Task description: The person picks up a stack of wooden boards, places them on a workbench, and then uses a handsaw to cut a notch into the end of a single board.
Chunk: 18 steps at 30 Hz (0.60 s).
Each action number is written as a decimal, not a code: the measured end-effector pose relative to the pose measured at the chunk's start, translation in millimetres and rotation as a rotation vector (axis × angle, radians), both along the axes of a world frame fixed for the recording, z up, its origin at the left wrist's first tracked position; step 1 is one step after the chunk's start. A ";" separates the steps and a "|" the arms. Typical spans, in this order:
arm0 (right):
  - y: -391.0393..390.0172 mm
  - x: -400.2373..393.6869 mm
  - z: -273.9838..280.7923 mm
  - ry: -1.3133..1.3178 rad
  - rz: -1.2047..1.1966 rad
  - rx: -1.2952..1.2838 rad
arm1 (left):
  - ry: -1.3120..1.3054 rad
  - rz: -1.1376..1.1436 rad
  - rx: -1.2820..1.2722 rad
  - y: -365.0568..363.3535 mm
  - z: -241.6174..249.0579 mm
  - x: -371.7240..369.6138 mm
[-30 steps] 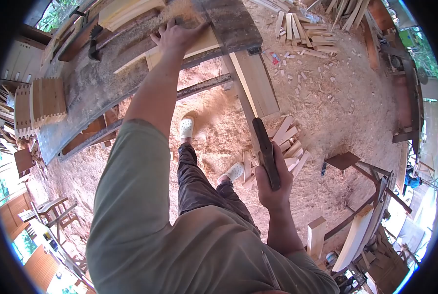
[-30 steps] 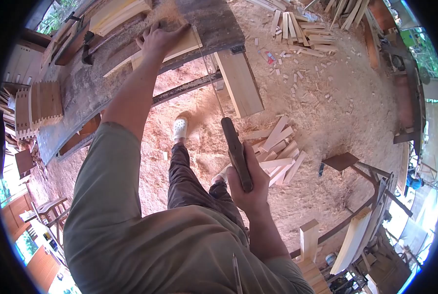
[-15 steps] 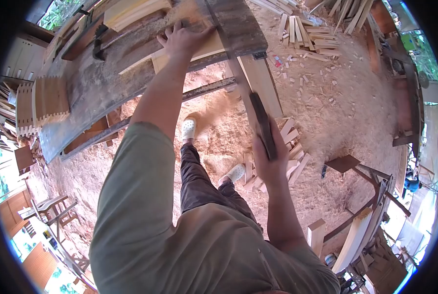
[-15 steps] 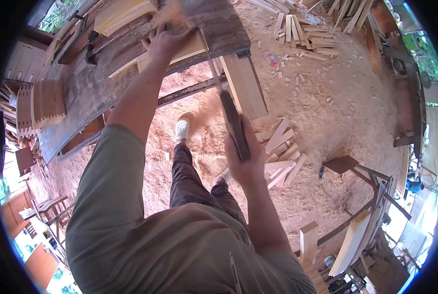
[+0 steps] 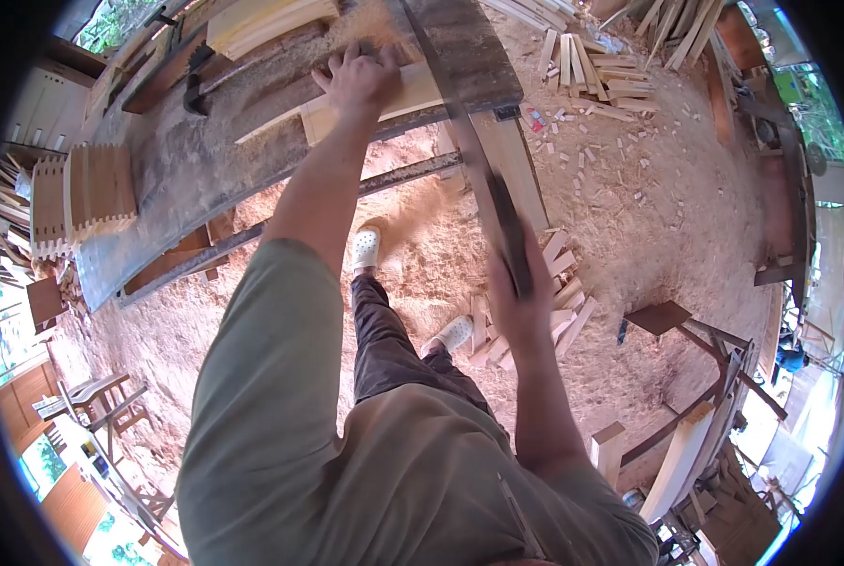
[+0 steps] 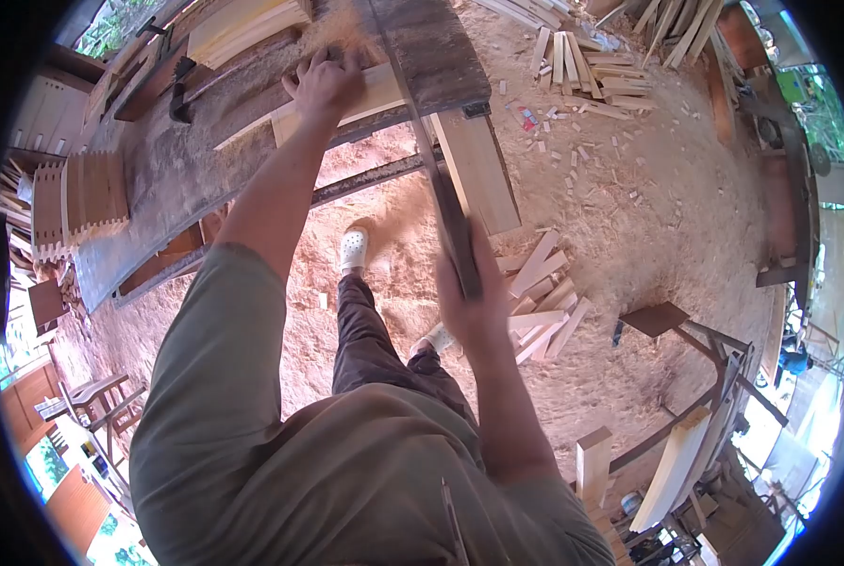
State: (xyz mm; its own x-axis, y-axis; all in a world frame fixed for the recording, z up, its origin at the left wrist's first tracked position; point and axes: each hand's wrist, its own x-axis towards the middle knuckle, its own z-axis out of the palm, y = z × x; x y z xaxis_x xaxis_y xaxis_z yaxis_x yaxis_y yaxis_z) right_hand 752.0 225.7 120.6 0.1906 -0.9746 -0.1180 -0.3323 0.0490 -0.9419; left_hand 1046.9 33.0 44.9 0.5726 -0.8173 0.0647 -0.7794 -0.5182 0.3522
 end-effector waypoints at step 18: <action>-68.2 40.8 -13.3 0.049 0.088 -0.212 | -0.067 0.053 -0.061 -3.9 -10.5 -0.2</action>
State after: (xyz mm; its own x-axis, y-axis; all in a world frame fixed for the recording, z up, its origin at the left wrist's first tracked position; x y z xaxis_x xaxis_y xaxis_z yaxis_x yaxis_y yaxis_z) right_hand 792.8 157.6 107.3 0.2753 -0.9583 0.0761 -0.3725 -0.1794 -0.9105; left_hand 1046.7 29.0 34.4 0.6078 -0.7791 0.1532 -0.7742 -0.5387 0.3322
